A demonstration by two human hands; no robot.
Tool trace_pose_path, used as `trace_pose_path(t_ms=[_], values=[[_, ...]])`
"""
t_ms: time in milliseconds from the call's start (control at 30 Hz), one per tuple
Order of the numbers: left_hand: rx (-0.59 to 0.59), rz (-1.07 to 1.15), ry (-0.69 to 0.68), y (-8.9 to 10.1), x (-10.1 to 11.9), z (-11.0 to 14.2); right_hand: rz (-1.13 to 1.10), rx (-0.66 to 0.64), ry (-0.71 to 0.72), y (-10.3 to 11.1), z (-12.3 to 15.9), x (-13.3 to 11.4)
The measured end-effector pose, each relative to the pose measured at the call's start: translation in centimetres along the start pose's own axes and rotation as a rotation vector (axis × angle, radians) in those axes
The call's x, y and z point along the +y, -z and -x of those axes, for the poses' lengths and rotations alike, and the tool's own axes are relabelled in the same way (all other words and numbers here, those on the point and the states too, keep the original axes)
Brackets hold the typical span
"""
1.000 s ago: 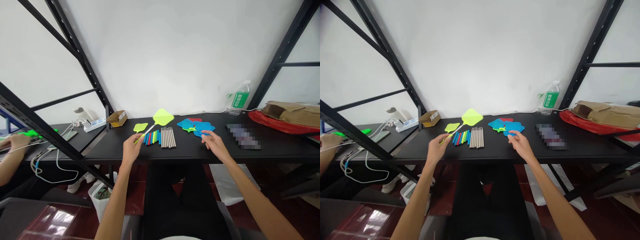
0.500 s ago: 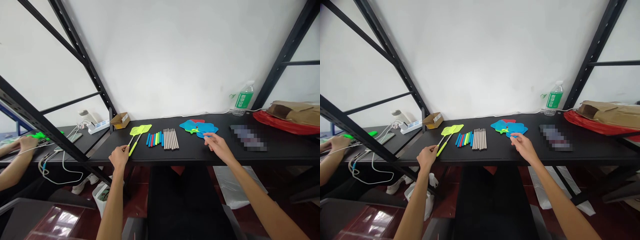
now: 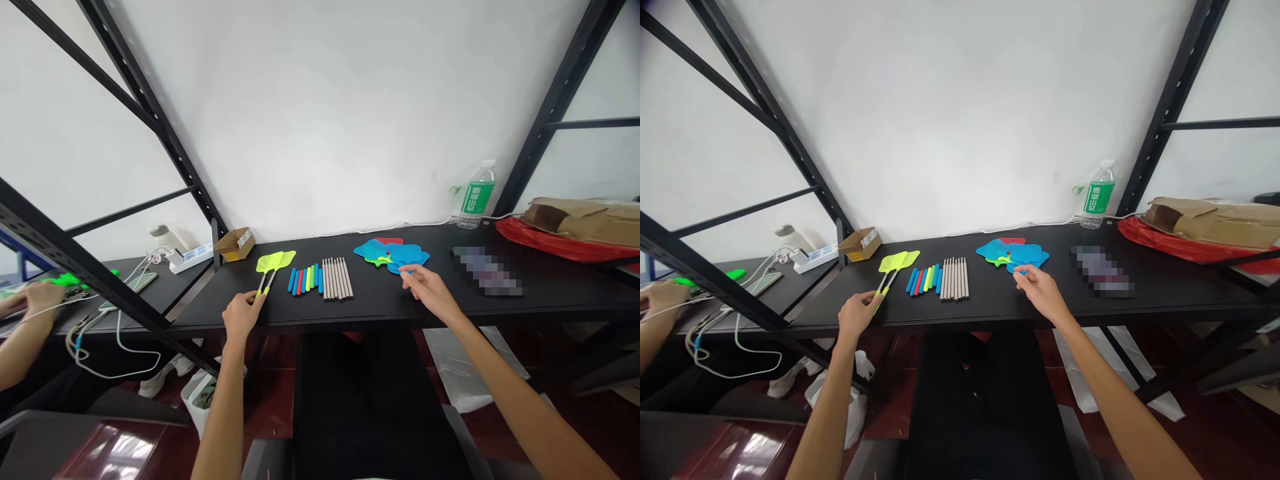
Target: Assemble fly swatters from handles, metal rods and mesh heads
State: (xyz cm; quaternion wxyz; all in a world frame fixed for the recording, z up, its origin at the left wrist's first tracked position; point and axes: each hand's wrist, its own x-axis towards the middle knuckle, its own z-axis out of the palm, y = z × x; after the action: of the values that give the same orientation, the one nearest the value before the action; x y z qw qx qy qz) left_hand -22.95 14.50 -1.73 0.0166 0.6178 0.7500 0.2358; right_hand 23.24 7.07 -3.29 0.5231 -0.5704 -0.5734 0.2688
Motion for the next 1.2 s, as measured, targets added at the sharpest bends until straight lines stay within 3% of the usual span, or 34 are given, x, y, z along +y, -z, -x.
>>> trace_pose_path(t_ms=[133,233,367,433,567,700,867,1200], values=[[0.128,-0.023,-0.032,0.4,1.3,0.6,0.021,-0.009,0.0,0.0,0.1,-0.3],[0.274,-0.032,-0.215,0.3,4.0,1.6,0.049,-0.01,0.01,-0.1,0.2,-0.6],[0.203,0.083,-0.548,-1.5,7.7,3.1,0.132,-0.01,0.036,-0.2,0.4,-0.7],[0.144,0.083,-0.612,-2.7,8.5,3.6,0.203,-0.027,0.056,-0.3,0.5,-0.9],[0.103,0.092,-0.6,-4.1,8.5,3.9,0.437,-0.1,0.039,-1.7,-0.2,-2.2],[0.134,0.125,-0.557,-3.9,8.3,3.9,0.581,-0.211,-0.002,-4.8,-2.3,-4.3],[0.153,0.193,-0.501,-3.6,8.4,4.2,0.713,-0.196,-0.1,-8.0,-4.3,-5.6],[0.203,0.226,-0.389,-3.8,8.3,4.6,0.773,-0.191,-0.192,-9.2,-4.7,-5.8]])
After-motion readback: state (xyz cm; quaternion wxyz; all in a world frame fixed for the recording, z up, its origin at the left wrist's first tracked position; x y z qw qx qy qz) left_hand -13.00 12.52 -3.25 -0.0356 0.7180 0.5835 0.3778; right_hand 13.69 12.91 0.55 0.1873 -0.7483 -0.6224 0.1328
